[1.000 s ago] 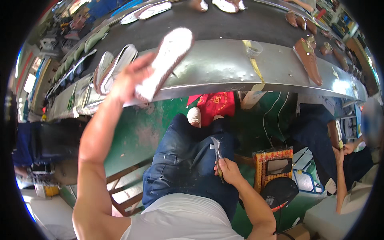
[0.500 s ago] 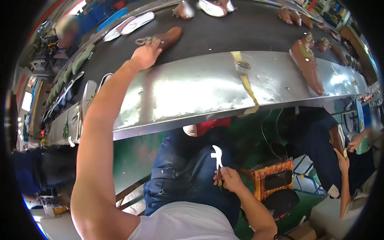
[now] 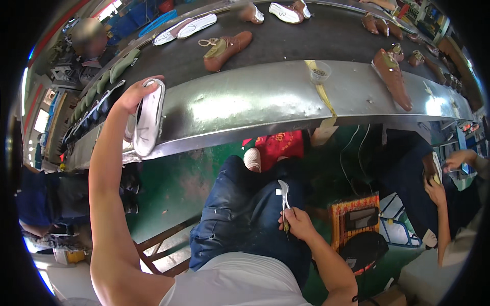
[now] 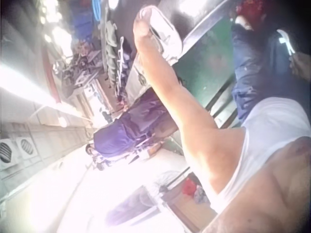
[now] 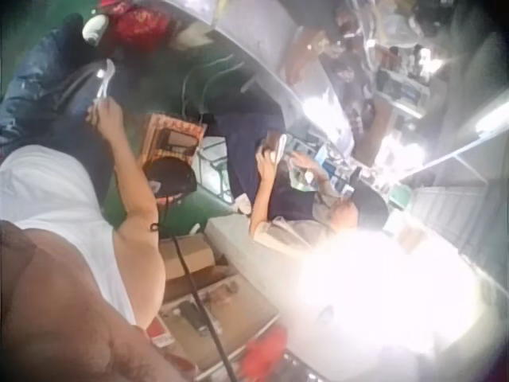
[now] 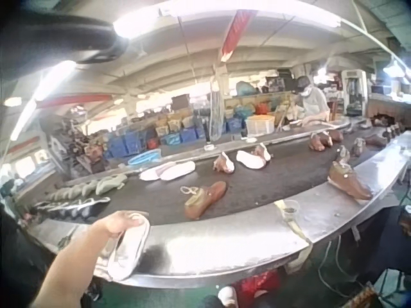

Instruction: Using specialized pliers to pull and secure shoe uppers onto lasts on a factory production line.

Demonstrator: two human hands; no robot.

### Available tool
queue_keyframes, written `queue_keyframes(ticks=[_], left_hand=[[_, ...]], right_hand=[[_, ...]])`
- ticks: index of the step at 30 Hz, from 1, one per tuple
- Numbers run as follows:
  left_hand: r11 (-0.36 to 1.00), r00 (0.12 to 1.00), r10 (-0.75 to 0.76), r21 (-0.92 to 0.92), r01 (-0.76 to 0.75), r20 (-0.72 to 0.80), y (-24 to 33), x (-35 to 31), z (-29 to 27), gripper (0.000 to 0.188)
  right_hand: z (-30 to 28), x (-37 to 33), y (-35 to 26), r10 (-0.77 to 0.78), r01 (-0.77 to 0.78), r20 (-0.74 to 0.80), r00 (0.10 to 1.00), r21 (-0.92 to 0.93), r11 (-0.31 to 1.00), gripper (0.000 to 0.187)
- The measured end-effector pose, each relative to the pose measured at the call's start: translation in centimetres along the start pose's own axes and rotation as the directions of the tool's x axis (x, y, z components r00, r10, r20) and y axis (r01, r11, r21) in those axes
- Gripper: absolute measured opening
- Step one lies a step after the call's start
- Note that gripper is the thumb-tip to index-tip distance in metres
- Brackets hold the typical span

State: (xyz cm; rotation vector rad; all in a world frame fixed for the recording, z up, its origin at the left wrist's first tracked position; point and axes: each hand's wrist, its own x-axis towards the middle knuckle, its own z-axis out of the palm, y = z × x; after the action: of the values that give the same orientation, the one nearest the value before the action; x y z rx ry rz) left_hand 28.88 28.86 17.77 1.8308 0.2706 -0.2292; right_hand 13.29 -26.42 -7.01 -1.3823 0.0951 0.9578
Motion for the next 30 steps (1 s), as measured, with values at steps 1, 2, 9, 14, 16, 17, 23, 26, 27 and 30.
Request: queue_keyframes(ticks=[1,2,9,14,16,17,23,26,27,30], left_hand=[[0.986,0.995,0.1,-0.136,-0.096,0.028,-0.3,-1.6,2.1,0.058],[0.963,0.98,0.182,-0.217,-0.162,0.075,-0.5,-3.9,4.6,0.062],[0.727,0.986,0.166,-0.679,-0.105,0.025,-14.1,-17.4,26.8,0.067],[0.847,0.988,0.156,-0.516,-0.123,0.021,-18.4,-18.7,32.9,0.062],[0.833,0.988,0.145,-0.546,-0.088,0.061,-17.2,-19.0,32.7,0.054],[0.83,0.987,0.148,-0.55,-0.09,0.062,-17.4,-19.1,32.8,0.054],[0.875,0.952,0.258,-0.457,-0.158,0.166,-18.2,-19.4,32.7,0.052],[0.929,0.928,0.37,0.011,-0.371,0.029,-19.2,-18.8,32.2,0.057],[0.932,0.929,0.362,-0.056,-0.359,0.075,-19.2,-18.4,32.2,0.06],[0.924,0.922,0.368,-0.161,-0.348,0.119,-19.1,-18.3,32.4,0.064]], right_hand=[[0.1,-0.4,1.0,-0.075,0.075,0.0,0.997,-0.078,0.994,0.029],[0.4,-1.3,1.8,-0.142,0.142,0.01,0.99,-0.154,0.978,0.026],[5.5,-8.5,-2.0,-0.309,0.287,0.033,0.951,-0.473,0.833,0.025],[7.6,-11.1,-3.4,-0.26,0.284,0.135,0.956,-0.643,0.711,0.026],[8.1,-11.2,-3.0,-0.268,0.324,0.187,0.945,-0.645,0.692,0.026],[8.5,-11.1,-2.6,-0.267,0.321,0.184,0.946,-0.649,0.69,0.026],[9.1,-10.6,-2.6,-0.143,0.176,0.103,0.984,-0.54,0.823,0.025],[9.2,-10.4,-3.0,0.034,-0.088,0.247,0.968,0.208,0.974,0.024],[8.9,-10.1,-2.5,0.037,-0.089,0.246,0.969,0.204,0.975,0.024],[8.1,-9.1,-1.7,-0.092,0.133,0.217,0.972,-0.181,0.974,0.025]])
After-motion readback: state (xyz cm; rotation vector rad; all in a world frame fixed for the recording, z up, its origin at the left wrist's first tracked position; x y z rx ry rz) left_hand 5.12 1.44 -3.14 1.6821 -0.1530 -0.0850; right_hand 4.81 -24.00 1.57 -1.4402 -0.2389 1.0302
